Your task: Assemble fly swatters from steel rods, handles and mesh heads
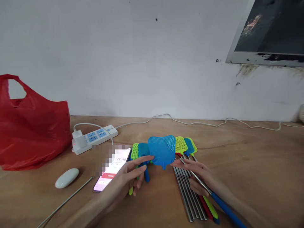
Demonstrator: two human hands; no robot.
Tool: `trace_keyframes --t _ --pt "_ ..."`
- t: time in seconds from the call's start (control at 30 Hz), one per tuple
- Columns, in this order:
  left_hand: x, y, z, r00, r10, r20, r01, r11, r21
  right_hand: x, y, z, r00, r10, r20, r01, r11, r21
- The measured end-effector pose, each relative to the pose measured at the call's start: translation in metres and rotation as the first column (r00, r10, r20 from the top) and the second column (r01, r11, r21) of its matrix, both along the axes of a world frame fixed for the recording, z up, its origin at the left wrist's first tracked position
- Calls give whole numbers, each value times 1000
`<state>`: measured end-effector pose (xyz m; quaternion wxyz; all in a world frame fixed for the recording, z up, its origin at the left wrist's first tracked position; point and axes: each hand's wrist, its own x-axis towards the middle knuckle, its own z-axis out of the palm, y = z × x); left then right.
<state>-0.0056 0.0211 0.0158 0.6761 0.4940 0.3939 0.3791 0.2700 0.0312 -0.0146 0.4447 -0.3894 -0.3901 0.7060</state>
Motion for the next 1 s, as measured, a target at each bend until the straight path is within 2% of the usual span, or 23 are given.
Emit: trace_keyframes --t 0.17,0.57,0.7,0.77,0.8,0.83,0.87,0.93,1.0 --pt "0 2 5 992 87 88 -81 994 -73 2 -2 9 999 -42 21 42 999 -16" --pt "0 5 10 934 345 95 -331 934 -134 3 -3 13 999 -21 31 22 999 -25" --pt "1 4 6 934 353 57 -352 936 -32 4 -2 12 1000 -7 27 8 1000 -15" --pt "1 3 4 939 341 -39 -336 936 102 4 -2 11 1000 -8 20 8 1000 -9" --pt "0 3 3 931 344 -117 -316 925 210 4 -1 10 1000 -10 19 11 1000 -8" --pt "0 3 2 910 358 -212 -273 898 345 3 -1 10 1000 -10 19 10 1000 -9" --pt "-1 3 1 871 384 -308 -199 847 493 3 0 9 1000 -7 22 7 1000 -10" --pt "-1 3 -1 757 456 -467 30 690 723 3 0 8 999 1 34 -1 1000 -13" --pt "0 5 -5 646 494 -581 284 552 784 3 0 9 999 1 48 0 1000 -14"
